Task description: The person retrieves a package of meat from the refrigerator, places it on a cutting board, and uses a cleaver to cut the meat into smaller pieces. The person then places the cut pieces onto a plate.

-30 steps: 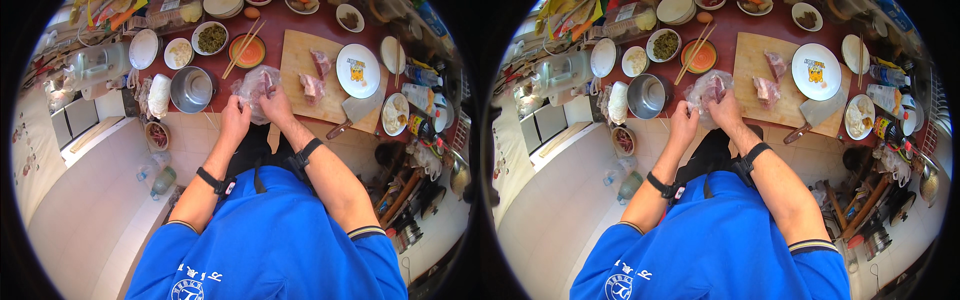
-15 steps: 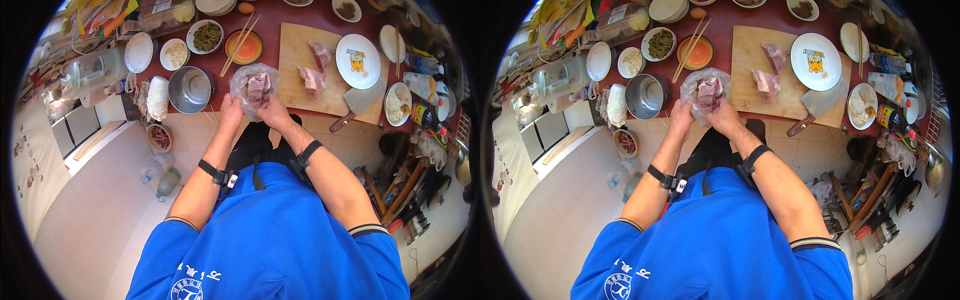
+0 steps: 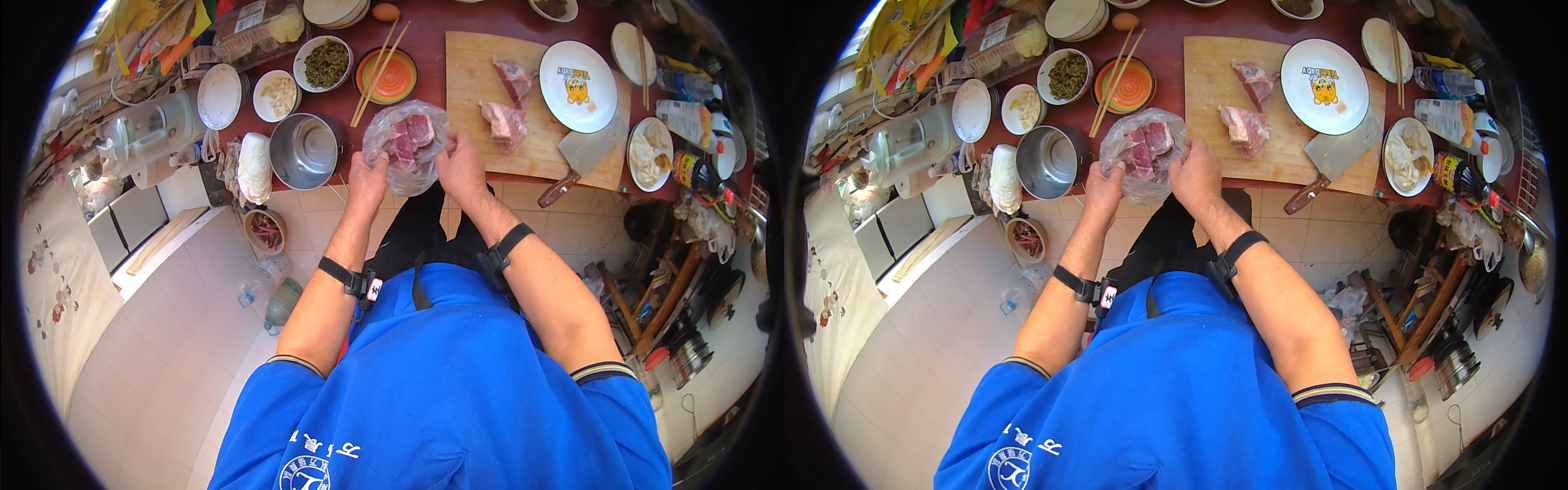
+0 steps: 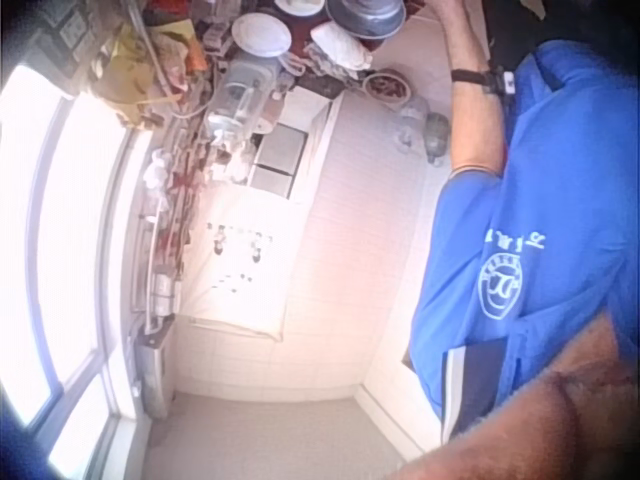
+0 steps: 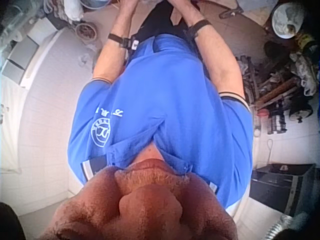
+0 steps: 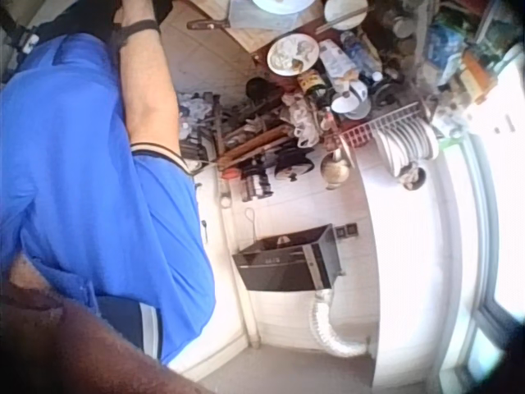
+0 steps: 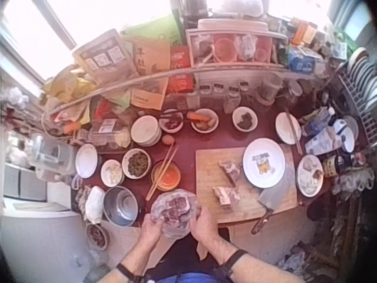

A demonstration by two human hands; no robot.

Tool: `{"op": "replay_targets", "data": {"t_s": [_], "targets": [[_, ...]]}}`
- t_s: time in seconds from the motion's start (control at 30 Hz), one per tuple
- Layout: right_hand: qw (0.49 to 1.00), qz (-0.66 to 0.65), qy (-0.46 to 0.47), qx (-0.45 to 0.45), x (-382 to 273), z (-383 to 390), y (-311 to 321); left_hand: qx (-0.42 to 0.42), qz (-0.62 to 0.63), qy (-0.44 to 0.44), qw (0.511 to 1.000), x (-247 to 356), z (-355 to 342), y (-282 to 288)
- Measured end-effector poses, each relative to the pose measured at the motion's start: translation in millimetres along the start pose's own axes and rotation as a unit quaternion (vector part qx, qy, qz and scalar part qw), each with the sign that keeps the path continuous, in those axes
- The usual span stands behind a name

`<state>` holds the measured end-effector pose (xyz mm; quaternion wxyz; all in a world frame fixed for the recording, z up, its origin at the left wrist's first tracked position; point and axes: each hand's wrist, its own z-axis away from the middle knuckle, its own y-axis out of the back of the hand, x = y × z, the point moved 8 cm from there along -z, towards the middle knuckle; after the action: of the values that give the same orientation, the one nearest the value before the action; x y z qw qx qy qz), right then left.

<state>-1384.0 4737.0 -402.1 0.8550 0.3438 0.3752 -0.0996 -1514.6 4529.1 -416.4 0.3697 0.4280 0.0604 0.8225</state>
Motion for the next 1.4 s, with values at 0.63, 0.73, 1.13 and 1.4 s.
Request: {"op": "replay_targets", "data": {"t_s": [0.63,0.73,1.13,1.4], "targets": [[0.99,-0.031,0.135,-0.001,-66,4,32,-0.025,0.07,-0.188,0.979,108,77,14],[0.974,-0.051,0.211,0.059,-76,8,47,-0.025,0.094,-0.178,0.979,108,78,13],[0.804,-0.444,-0.333,-0.214,34,-7,-21,-0.075,0.186,-0.098,0.975,103,85,20],[0.984,-0.174,0.017,-0.03,-46,-5,71,-0.171,0.178,0.039,0.968,116,101,21]]}}
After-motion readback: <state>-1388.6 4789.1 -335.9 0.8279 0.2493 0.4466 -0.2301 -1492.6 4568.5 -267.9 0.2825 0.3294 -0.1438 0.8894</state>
